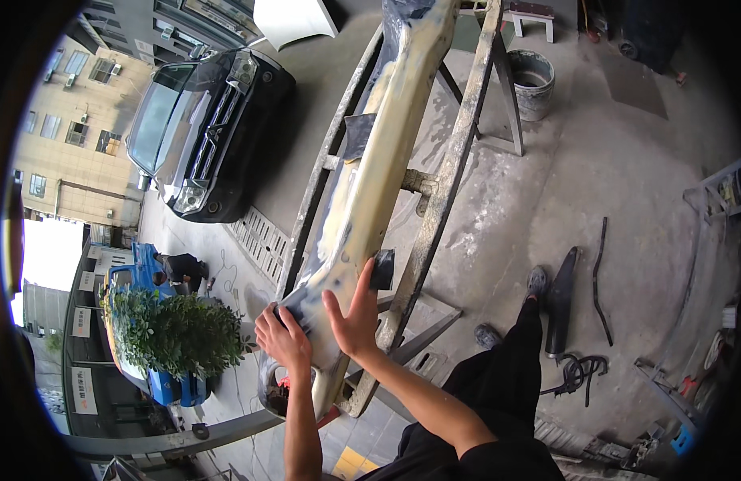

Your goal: The person sands a large car bumper with a sanding block, moving along its length and around its curves. They repeatedly dip the sanding block into a bucket of water and continue sanding different sections of the bumper.

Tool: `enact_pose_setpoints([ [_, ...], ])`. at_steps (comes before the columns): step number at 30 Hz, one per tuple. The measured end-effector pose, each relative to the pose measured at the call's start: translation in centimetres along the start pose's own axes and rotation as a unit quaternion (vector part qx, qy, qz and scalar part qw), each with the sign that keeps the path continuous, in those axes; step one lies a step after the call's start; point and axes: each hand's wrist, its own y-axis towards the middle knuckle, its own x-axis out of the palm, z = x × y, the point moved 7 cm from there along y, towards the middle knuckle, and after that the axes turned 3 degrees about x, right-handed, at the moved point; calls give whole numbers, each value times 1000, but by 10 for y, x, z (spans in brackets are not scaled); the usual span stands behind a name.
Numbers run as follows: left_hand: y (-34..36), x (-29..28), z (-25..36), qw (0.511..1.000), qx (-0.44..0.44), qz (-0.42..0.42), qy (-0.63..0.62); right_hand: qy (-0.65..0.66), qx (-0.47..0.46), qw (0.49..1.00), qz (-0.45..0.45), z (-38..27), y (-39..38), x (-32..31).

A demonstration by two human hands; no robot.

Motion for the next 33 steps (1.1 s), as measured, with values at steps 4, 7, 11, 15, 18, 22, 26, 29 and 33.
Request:
enact_pose_setpoints([
  [4,-5,1,3,1000,9,7,-6,54,58,996,36,2,59,-13],
  [7,0,1,3,1000,10,10,2,6,61,998,-15,11,10,-4],
  [11,0,-2,2,1000,3,10,-1,-22,-13,999,-26,11,-13,-1],
  [15,3,3,8,1000,7,7,0,28,23,999,1,2,51,-8],
  [18,0,0,3,1000,1,-3,-5,-48,-27,997,-48,9,-22,2],
  [22,-2,-2,1,1000,1,0,-9,-53,-5,996,-68,-4,-1,1],
  [26,1,0,10,1000,9,-9,-2,-86,-54,994,-33,1,19,-1],
  [29,1,3,1,1000,-8,-23,-11,-173,-148,971,-76,-3,-41,1],
  [33,0,5,-1,1000,-7,-19,-12,-142,-166,975,-41,-16,33,0],
])
